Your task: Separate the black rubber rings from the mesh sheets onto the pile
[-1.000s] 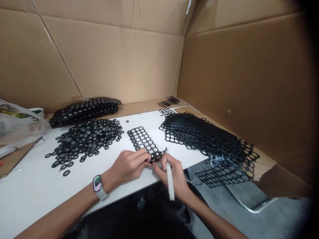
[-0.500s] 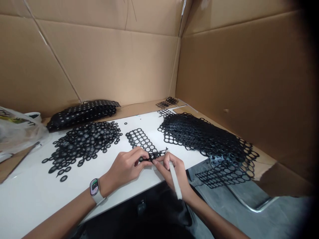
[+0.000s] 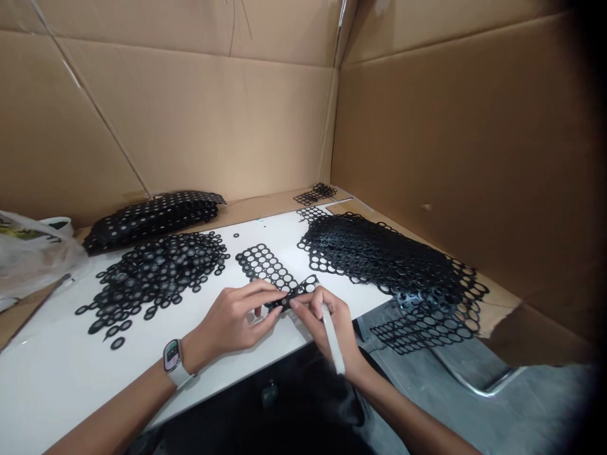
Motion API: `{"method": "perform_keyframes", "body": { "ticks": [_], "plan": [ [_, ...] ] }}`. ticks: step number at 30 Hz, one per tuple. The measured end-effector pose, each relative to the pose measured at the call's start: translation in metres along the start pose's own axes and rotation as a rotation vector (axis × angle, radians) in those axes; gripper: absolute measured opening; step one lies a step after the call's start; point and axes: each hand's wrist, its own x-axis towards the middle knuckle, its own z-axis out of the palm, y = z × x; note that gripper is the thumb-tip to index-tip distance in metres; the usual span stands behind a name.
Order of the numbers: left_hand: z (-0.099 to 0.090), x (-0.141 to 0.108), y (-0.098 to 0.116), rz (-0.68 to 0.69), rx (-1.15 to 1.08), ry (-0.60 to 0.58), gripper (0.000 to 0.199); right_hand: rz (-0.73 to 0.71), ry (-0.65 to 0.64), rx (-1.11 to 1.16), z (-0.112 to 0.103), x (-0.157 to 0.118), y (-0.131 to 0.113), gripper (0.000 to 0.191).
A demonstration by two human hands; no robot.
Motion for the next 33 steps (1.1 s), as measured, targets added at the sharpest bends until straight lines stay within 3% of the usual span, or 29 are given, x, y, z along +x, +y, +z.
{"method": "perform_keyframes", "body": {
  "ticks": [8, 17, 21, 24, 28, 33],
  "plan": [
    [-0.001, 0.0, -0.001, -0.011, -0.007, -0.033, 0.025, -0.008, -0.021, 0.015, -0.001, -0.002, 0.002, 0.045],
    [-0.008, -0.001, -0.009, -0.128, 0.087, -0.089, 0.028, 0.049, 0.031, -0.107, -0.014, -0.007, -0.014, 0.048],
    [-0.012, 0.001, -0.024, -0.264, 0.19, -0.057, 0.031, 0.077, 0.068, -0.172, -0.034, -0.022, -0.02, 0.05],
    [-0.015, 0.001, -0.044, -0.366, 0.284, -0.011, 0.045, 0.113, 0.101, -0.2, -0.049, -0.036, -0.019, 0.055],
    [-0.016, -0.004, -0.064, -0.448, 0.325, -0.037, 0.064, 0.189, 0.119, -0.205, -0.062, -0.051, -0.016, 0.056],
    [-0.011, -0.008, -0.065, -0.48, 0.265, -0.043, 0.055, 0.235, 0.146, -0.205, -0.072, -0.059, -0.009, 0.059]
  ]
}}
